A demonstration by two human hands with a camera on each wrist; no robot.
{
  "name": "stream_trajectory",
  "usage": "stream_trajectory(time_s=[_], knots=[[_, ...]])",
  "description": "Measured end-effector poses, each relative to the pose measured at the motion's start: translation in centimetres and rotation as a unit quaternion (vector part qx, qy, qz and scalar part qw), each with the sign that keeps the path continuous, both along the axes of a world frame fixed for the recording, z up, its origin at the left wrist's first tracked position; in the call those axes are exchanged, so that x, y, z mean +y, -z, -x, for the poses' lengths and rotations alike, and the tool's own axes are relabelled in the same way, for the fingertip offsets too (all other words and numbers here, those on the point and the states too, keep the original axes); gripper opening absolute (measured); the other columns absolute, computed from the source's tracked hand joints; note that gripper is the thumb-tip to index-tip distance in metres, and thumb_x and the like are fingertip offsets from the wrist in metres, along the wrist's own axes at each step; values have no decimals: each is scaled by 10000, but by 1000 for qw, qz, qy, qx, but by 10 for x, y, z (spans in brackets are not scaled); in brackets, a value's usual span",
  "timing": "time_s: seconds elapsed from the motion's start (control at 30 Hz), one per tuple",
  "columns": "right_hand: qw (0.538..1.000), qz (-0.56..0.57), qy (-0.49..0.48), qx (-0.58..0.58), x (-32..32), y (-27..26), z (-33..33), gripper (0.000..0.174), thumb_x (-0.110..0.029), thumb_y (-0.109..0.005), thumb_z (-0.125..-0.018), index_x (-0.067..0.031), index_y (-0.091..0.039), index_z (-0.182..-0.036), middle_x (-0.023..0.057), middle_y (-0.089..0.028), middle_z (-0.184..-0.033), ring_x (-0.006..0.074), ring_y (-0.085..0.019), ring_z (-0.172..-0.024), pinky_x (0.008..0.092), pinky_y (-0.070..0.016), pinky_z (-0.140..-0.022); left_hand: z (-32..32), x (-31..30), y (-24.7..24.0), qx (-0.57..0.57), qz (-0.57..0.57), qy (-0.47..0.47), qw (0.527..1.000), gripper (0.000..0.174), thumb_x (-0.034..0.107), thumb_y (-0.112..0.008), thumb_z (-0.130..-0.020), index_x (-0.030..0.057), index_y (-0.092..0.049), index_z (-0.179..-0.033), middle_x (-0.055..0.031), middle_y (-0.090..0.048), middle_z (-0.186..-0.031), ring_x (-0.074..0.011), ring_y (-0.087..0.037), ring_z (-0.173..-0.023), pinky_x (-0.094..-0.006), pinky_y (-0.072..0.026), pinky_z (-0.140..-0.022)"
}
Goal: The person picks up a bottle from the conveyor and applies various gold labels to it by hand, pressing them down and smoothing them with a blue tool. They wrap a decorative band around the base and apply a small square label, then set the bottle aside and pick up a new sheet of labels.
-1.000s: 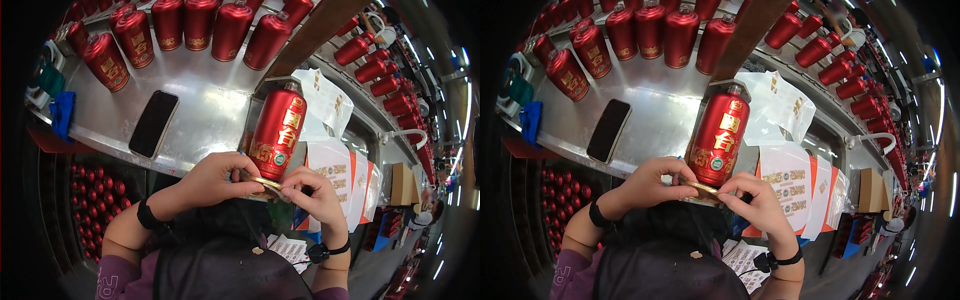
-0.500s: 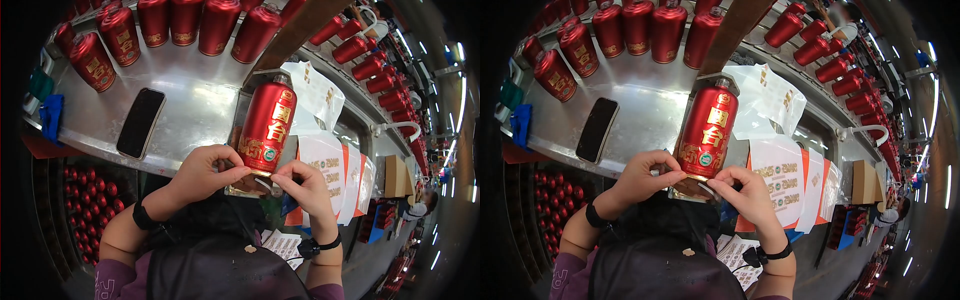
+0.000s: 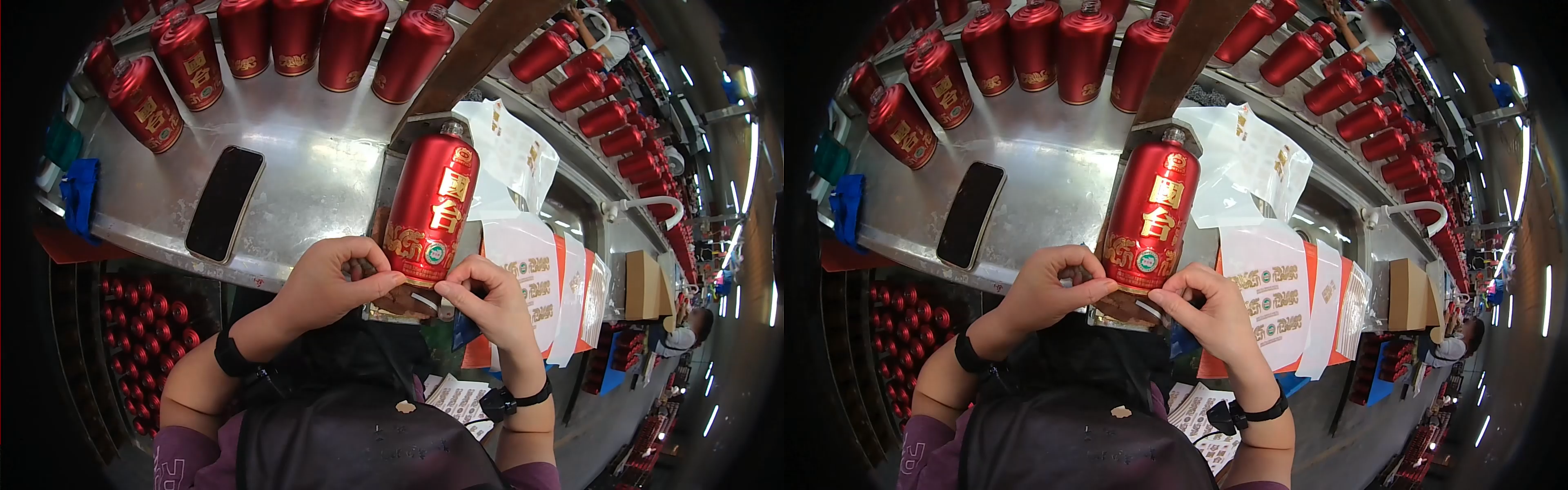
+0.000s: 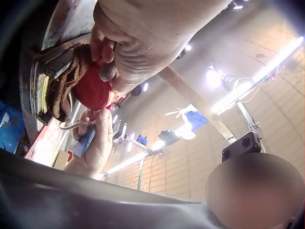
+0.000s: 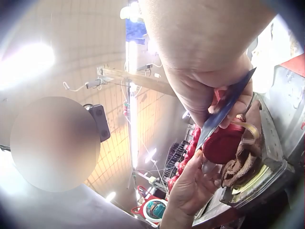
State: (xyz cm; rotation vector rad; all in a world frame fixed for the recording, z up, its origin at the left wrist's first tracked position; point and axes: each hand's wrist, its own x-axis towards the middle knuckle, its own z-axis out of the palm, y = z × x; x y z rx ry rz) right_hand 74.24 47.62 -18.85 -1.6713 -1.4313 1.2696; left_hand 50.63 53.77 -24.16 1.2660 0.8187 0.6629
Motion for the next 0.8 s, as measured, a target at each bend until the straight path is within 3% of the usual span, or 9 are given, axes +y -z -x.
stream_trajectory(time_s=[0.1,0.37,0.47,0.53,0.63,0.7,0.73,0.8], knots=[[1000,0,-6,-6,0,0,-1,124,-101,-762,-879,-19,-675,-844,-37,-551,-799,27,-473,-703,205,-379,-641,0,0,0,6,17,6,1000,126,121,-780,-858,51,-685,-812,71,-582,-717,0,-445,-640,-196,-355,-567],[1000,-12,-3,-13,0,0,0,152,-128,-774,-869,-11,-686,-827,-5,-563,-760,58,-496,-673,227,-408,-633,0,1,0,0,25,4,1000,134,120,-777,-861,55,-676,-802,77,-569,-707,4,-442,-636,-192,-351,-563],[1000,-1,-1,3,0,2,0,133,-102,-767,-875,-21,-669,-837,-31,-553,-800,26,-477,-681,200,-380,-624,-1,0,1,1,33,4,999,139,122,-778,-860,59,-670,-801,80,-564,-699,4,-442,-635,-191,-352,-565],[1000,-7,4,-10,1,0,2,162,-128,-777,-866,-12,-677,-813,-4,-564,-762,57,-502,-653,227,-408,-612,0,1,3,4,29,2,1000,143,126,-780,-859,61,-667,-801,83,-559,-690,3,-442,-633,-191,-352,-566],[1000,1,5,-22,2,-2,3,178,-131,-776,-868,-9,-665,-802,-3,-562,-760,55,-506,-653,225,-410,-610,6,3,8,35,13,4,999,140,134,-780,-853,59,-663,-846,60,-589,-762,-1,-451,-648,-195,-360,-582],[1000,-1,3,-28,2,0,3,182,-133,-775,-870,-12,-660,-798,-8,-567,-748,52,-508,-647,224,-410,-605,14,6,10,94,-54,-31,994,273,186,-796,-830,55,-659,-1027,-14,-611,-976,-54,-492,-786,-223,-405,-688],[999,-3,3,-35,2,1,2,186,-135,-774,-872,-15,-655,-795,-12,-572,-735,50,-511,-640,223,-411,-600,17,7,13,95,-52,-33,994,273,186,-796,-830,55,-659,-1027,-14,-611,-976,-54,-492,-786,-223,-405,-688],[999,15,8,-31,2,-1,3,188,-137,-771,-877,-19,-651,-794,-17,-582,-724,47,-515,-634,223,-410,-593,22,8,18,153,-217,-88,960,567,272,-824,-789,64,-586,-1260,-108,-555,-1210,-185,-518,-1001,-313,-428,-880]])
